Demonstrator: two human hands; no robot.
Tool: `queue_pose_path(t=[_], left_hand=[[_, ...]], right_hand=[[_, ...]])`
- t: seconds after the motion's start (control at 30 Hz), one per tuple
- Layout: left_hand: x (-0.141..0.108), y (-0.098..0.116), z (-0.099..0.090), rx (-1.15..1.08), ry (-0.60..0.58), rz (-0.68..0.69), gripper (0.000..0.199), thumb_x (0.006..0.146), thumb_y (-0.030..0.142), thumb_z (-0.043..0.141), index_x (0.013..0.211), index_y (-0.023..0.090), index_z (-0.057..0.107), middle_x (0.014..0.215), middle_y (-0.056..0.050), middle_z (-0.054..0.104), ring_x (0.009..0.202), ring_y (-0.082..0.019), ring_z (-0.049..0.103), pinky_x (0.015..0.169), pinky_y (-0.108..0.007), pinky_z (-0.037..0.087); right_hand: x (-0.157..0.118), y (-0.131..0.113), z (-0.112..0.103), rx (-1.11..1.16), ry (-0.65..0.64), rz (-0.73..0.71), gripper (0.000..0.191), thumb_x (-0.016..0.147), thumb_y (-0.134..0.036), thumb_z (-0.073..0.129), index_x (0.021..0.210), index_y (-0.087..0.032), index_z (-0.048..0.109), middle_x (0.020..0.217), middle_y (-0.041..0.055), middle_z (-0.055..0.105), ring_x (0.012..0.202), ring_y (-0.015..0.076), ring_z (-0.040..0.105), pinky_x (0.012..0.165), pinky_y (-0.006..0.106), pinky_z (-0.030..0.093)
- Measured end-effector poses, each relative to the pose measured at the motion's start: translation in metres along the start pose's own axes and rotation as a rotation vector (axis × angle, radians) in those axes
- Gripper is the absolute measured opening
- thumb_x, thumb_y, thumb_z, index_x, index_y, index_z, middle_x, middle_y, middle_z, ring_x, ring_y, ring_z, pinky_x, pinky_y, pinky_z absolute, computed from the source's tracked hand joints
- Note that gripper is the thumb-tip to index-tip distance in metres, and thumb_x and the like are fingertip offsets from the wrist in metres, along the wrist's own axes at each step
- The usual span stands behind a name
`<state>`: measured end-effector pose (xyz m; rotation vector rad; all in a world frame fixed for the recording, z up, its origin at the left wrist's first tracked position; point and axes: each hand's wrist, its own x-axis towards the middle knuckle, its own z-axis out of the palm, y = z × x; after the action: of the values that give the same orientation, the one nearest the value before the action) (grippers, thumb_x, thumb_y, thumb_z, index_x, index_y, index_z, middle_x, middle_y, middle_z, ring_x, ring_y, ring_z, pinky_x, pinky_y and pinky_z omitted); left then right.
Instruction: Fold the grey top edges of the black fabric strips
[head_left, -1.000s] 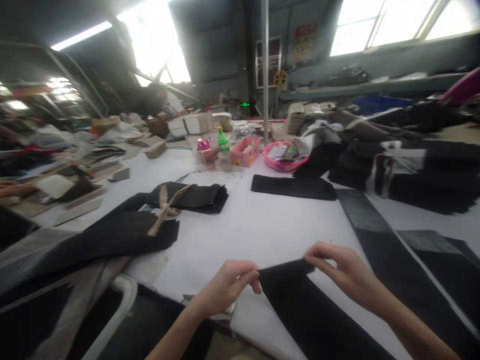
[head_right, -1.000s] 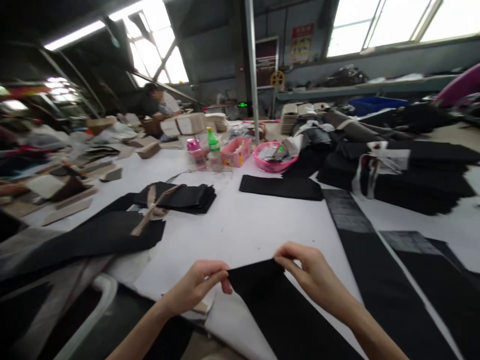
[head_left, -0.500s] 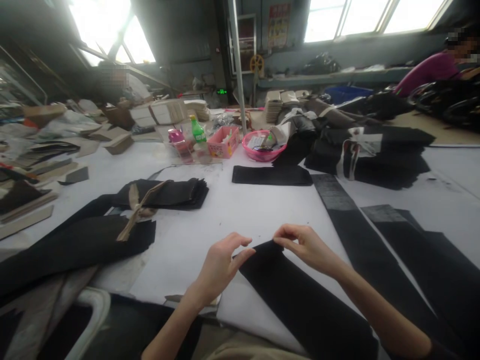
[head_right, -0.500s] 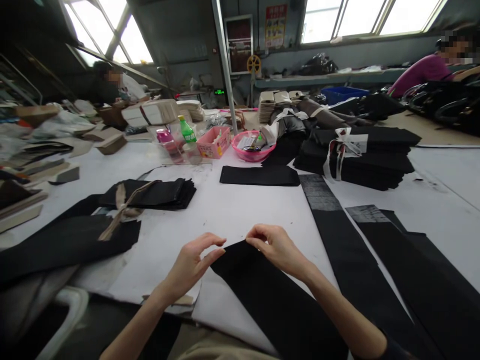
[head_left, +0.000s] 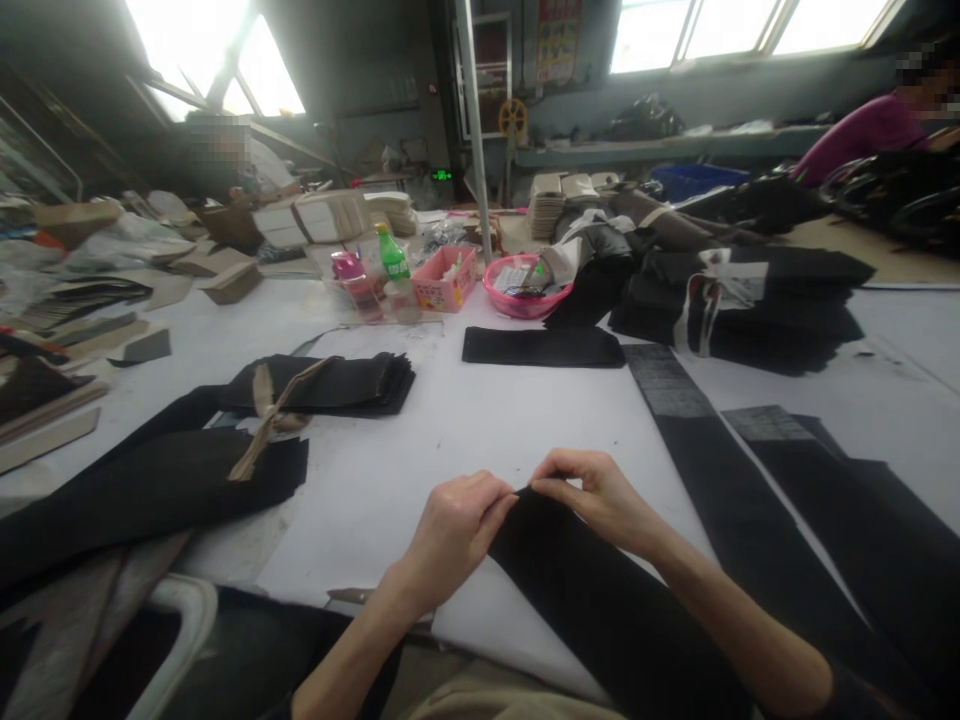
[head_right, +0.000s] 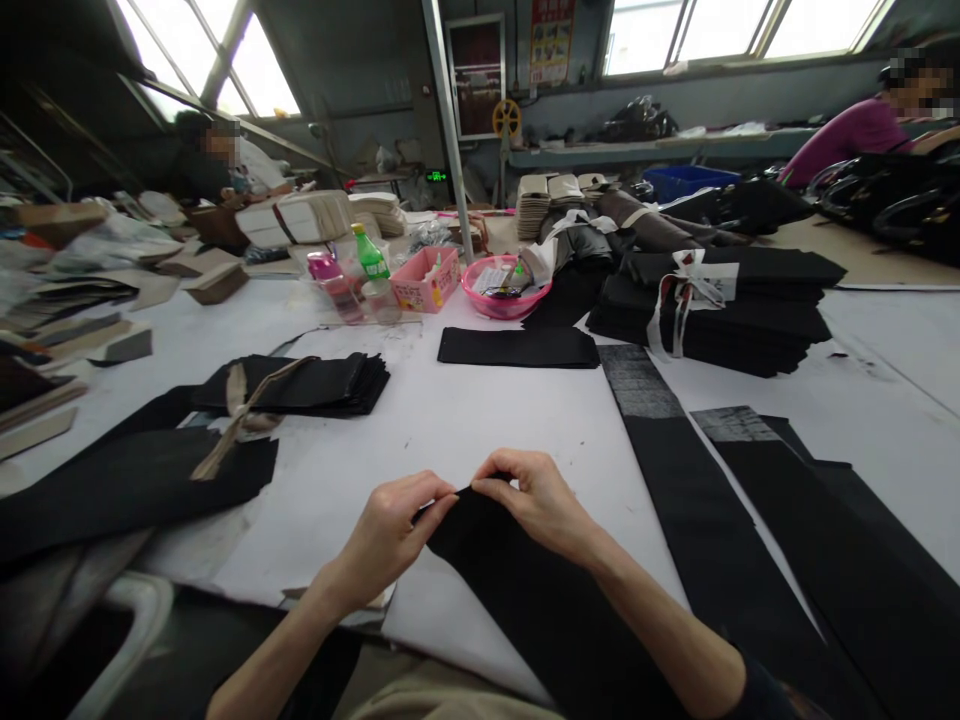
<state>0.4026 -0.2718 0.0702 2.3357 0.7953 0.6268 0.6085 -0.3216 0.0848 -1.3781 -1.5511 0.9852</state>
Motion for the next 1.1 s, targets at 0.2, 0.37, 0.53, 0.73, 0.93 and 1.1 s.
queue_pose_path(t=[0.2,0.37,0.53,0.73,0.93,1.1], left_hand=[[-0.011,-0.013,-0.007,-0.031,-0.022,-0.046,0.021,0.095,0.028,0.045,0.082,0.019,0.059,0.073,0.000,0.058,0.066,-0.012,0.052,0.065,-0.025,0.038],[-0.032,-0.048,-0.028,-0.098,0.083,-0.273,0.023,0.092,0.034,0.050,0.080,0.019,0.062,0.076,0.000,0.064,0.074,-0.014,0.059,0.071,-0.024,0.042],[-0.036,-0.067,-0.028,-0.211,0.170,-0.474,0.026,0.085,0.042,0.060,0.076,0.018,0.063,0.074,-0.001,0.067,0.072,-0.015,0.062,0.071,-0.025,0.046],[-0.007,-0.036,-0.002,-0.292,0.126,-0.292,0.036,0.081,0.037,0.065,0.114,0.023,0.063,0.105,-0.004,0.067,0.094,-0.018,0.061,0.082,-0.027,0.047],[0.002,-0.029,0.015,-0.389,0.026,-0.342,0.031,0.089,0.038,0.052,0.074,0.016,0.067,0.063,0.001,0.056,0.061,-0.011,0.046,0.056,-0.021,0.035],[-0.003,-0.031,0.018,-0.451,0.021,-0.351,0.031,0.090,0.038,0.051,0.074,0.015,0.064,0.064,0.002,0.051,0.062,-0.010,0.042,0.056,-0.021,0.033]], right_hand=[[-0.002,0.004,-0.009,0.010,0.029,0.055,0.017,0.086,-0.029,0.060,0.077,-0.018,0.068,0.075,-0.0001,0.066,0.072,0.0152,0.058,0.069,0.026,0.043],[-0.001,0.023,-0.035,0.044,0.211,0.160,0.021,0.085,-0.037,0.061,0.081,-0.017,0.067,0.075,0.0011,0.065,0.073,0.0165,0.058,0.069,0.027,0.043],[0.005,0.033,-0.028,0.138,0.053,0.207,0.026,0.087,-0.040,0.057,0.081,-0.016,0.067,0.075,0.0007,0.064,0.072,0.0155,0.056,0.069,0.027,0.043],[0.019,0.028,0.003,0.176,-0.067,0.157,0.027,0.088,-0.040,0.056,0.085,-0.017,0.069,0.078,0.0011,0.067,0.074,0.0155,0.058,0.068,0.026,0.043],[0.025,0.031,0.006,0.181,0.010,0.178,0.021,0.080,-0.037,0.066,0.078,-0.016,0.067,0.071,-0.0003,0.064,0.067,0.0135,0.055,0.063,0.025,0.041],[0.025,0.035,0.006,0.213,0.053,0.177,0.021,0.080,-0.036,0.064,0.073,-0.016,0.065,0.067,-0.0018,0.060,0.064,0.0120,0.051,0.062,0.024,0.039]])
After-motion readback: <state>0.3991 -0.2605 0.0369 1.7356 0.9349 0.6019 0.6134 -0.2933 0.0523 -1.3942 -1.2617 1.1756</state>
